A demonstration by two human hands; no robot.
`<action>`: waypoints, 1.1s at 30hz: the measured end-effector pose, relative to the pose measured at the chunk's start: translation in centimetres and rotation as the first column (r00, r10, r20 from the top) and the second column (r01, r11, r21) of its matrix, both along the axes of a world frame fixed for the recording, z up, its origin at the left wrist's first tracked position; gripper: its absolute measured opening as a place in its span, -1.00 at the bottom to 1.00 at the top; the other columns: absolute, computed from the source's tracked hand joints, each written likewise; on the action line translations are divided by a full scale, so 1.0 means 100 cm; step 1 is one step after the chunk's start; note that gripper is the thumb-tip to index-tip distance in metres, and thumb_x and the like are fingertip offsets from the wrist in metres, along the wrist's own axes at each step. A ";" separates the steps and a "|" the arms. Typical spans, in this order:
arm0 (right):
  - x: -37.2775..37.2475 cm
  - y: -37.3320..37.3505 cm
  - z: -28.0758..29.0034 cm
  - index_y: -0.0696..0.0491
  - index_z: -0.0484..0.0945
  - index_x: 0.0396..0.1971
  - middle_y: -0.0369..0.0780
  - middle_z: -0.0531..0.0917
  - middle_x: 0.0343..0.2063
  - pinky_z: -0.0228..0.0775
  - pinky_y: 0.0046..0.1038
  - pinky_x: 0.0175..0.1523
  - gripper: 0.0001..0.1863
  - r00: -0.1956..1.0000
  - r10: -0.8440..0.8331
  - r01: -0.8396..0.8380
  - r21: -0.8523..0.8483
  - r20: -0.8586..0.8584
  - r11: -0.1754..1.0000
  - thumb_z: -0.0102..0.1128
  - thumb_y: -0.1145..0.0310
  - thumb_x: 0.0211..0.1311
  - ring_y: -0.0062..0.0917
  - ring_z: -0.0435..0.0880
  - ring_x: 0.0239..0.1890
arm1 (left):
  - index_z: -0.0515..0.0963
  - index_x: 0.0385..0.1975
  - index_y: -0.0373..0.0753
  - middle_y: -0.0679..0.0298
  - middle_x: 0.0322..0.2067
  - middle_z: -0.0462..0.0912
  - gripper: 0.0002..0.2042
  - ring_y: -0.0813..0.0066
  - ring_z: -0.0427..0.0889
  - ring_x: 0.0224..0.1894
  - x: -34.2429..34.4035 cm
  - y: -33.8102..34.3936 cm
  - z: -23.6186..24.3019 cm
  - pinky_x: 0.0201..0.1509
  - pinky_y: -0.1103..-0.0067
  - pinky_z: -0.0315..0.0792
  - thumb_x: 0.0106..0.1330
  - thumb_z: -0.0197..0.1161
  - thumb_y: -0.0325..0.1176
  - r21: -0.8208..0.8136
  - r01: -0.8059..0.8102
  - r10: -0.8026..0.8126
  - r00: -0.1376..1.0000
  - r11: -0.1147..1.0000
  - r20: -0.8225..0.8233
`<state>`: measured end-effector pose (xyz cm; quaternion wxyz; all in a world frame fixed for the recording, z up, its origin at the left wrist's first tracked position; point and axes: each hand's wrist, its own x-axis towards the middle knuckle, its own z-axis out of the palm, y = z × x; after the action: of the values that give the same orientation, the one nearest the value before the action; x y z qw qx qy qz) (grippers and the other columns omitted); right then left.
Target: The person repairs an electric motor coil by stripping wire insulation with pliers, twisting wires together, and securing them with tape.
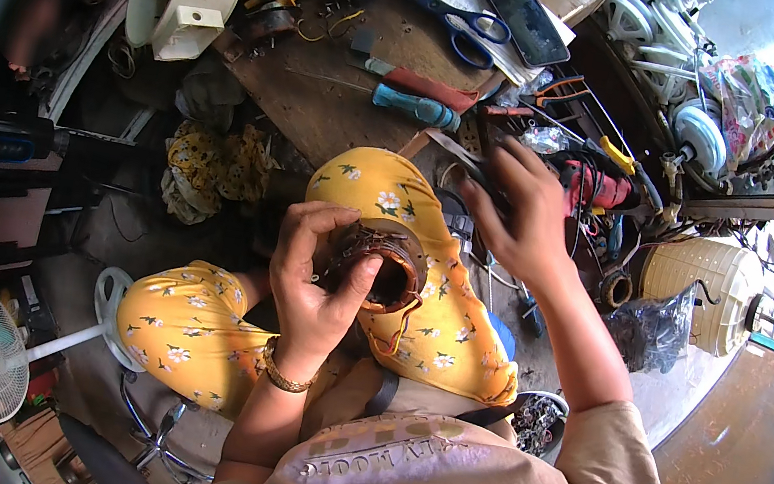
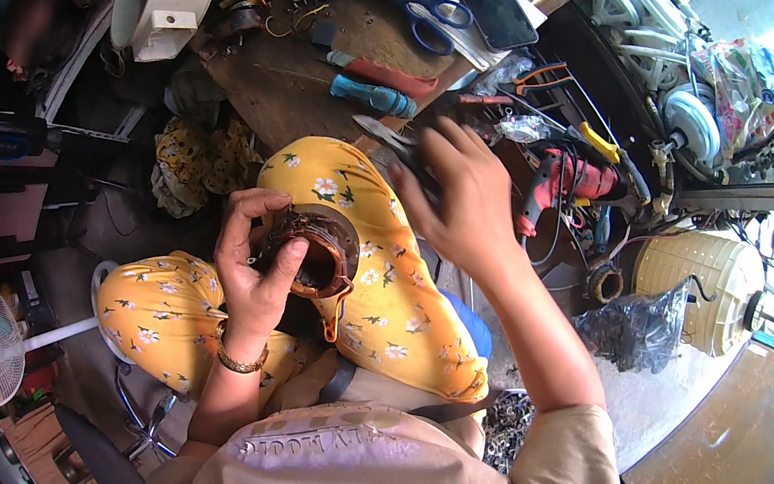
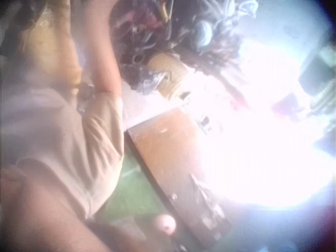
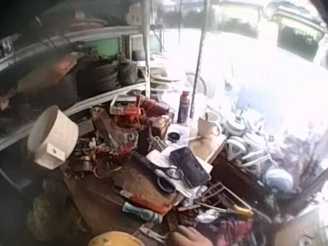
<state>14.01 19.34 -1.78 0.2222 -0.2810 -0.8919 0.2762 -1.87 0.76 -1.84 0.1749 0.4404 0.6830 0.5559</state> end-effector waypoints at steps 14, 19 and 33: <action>-0.143 0.068 -0.079 -0.01 0.64 -0.19 -0.17 0.61 -0.10 0.39 -0.18 0.01 -0.73 0.997 -0.058 0.035 0.408 0.045 0.912 0.22 0.37 0.05 -0.19 0.52 0.03 | 0.44 0.05 -0.36 0.18 -0.10 0.50 -0.56 0.45 0.55 -0.06 0.006 -0.009 -0.024 0.06 0.57 0.47 0.26 0.42 -0.32 0.121 -0.112 0.111 0.994 0.986 0.012; -0.149 0.113 -0.107 0.01 0.66 -0.13 -0.09 0.68 -0.20 0.51 -0.13 -0.07 -0.63 0.965 -0.068 0.002 0.256 0.252 0.967 0.35 0.11 0.14 -0.10 0.67 -0.10 | 0.44 0.05 -0.37 0.18 -0.08 0.47 -0.56 0.45 0.53 -0.08 0.012 -0.004 -0.022 -0.01 0.58 0.47 0.27 0.42 -0.32 0.180 -0.105 0.077 0.985 0.978 0.153; -0.146 0.117 -0.099 0.11 0.65 -0.31 -0.04 0.70 -0.34 0.52 -0.16 -0.10 -0.59 0.964 0.043 -0.106 0.229 0.262 0.968 0.37 0.02 0.12 -0.10 0.70 -0.21 | 0.48 0.04 -0.37 0.17 -0.04 0.49 -0.55 0.39 0.47 0.04 0.005 -0.009 -0.016 0.18 0.49 0.35 0.35 0.29 -0.12 0.005 -0.005 0.005 1.000 1.000 -0.025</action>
<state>-0.55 31.00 -11.67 0.1275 -0.2511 -0.9499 0.1355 -1.37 -0.13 -3.43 0.1640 0.4461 0.6848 0.5524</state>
